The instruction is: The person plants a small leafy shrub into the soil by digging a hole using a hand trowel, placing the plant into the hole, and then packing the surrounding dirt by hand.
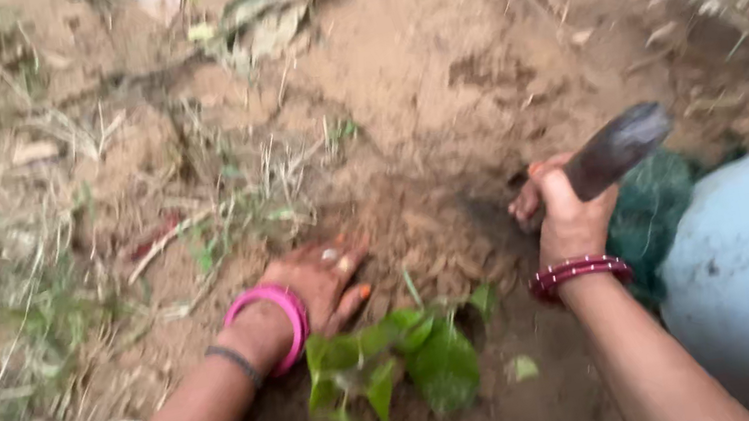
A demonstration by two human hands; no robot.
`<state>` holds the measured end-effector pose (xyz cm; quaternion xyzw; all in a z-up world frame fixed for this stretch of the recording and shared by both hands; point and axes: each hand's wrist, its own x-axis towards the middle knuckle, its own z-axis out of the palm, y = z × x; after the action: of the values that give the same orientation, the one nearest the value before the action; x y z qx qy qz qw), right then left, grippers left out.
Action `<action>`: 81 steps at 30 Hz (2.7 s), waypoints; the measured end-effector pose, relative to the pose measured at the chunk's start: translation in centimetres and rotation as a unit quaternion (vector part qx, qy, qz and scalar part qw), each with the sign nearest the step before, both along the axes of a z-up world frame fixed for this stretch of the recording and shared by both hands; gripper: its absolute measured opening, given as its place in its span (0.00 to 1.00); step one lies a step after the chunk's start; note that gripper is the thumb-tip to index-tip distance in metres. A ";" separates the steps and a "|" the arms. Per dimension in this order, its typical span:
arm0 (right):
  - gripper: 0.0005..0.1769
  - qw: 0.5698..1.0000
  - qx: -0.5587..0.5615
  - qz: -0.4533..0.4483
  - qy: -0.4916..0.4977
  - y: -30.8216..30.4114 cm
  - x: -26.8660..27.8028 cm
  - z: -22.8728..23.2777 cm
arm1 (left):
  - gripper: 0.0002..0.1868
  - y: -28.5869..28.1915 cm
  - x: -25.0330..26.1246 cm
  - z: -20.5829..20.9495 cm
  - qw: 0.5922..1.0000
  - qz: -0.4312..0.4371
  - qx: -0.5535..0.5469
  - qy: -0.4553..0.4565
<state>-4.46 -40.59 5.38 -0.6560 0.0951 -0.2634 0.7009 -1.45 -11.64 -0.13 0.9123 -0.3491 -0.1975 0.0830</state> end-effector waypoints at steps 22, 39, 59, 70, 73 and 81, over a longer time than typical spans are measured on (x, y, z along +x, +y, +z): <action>0.06 0.976 0.069 0.194 0.063 5.5 6.2 -0.8 | 0.39 1.1 -2.9 0.0 0.882 0.298 -0.307 0.196; 0.11 0.898 -0.025 0.415 0.143 10.0 7.0 2.2 | 0.47 3.5 -2.4 -0.5 0.756 0.269 -0.485 0.347; 0.10 0.932 -0.090 0.329 0.125 11.5 9.6 1.0 | 0.38 -19.8 -13.2 -6.2 0.830 0.141 -0.493 0.218; 0.10 0.923 0.176 0.101 0.328 14.8 4.8 -0.7 | 0.37 -19.9 -14.4 -4.9 0.820 0.109 -0.513 0.231; 0.07 0.872 0.281 0.098 0.388 13.1 2.0 -1.5 | 0.37 -18.9 -14.3 -5.3 0.820 0.111 -0.513 0.227; 0.07 0.928 0.232 0.291 0.022 11.1 4.5 2.2 | 0.36 -17.5 -14.1 -5.3 0.827 0.084 -0.506 0.229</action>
<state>0.03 -29.52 7.61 -0.4792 -0.0260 -0.0043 0.8773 -15.55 -29.10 -5.46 0.6969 -0.2933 -0.1884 0.6267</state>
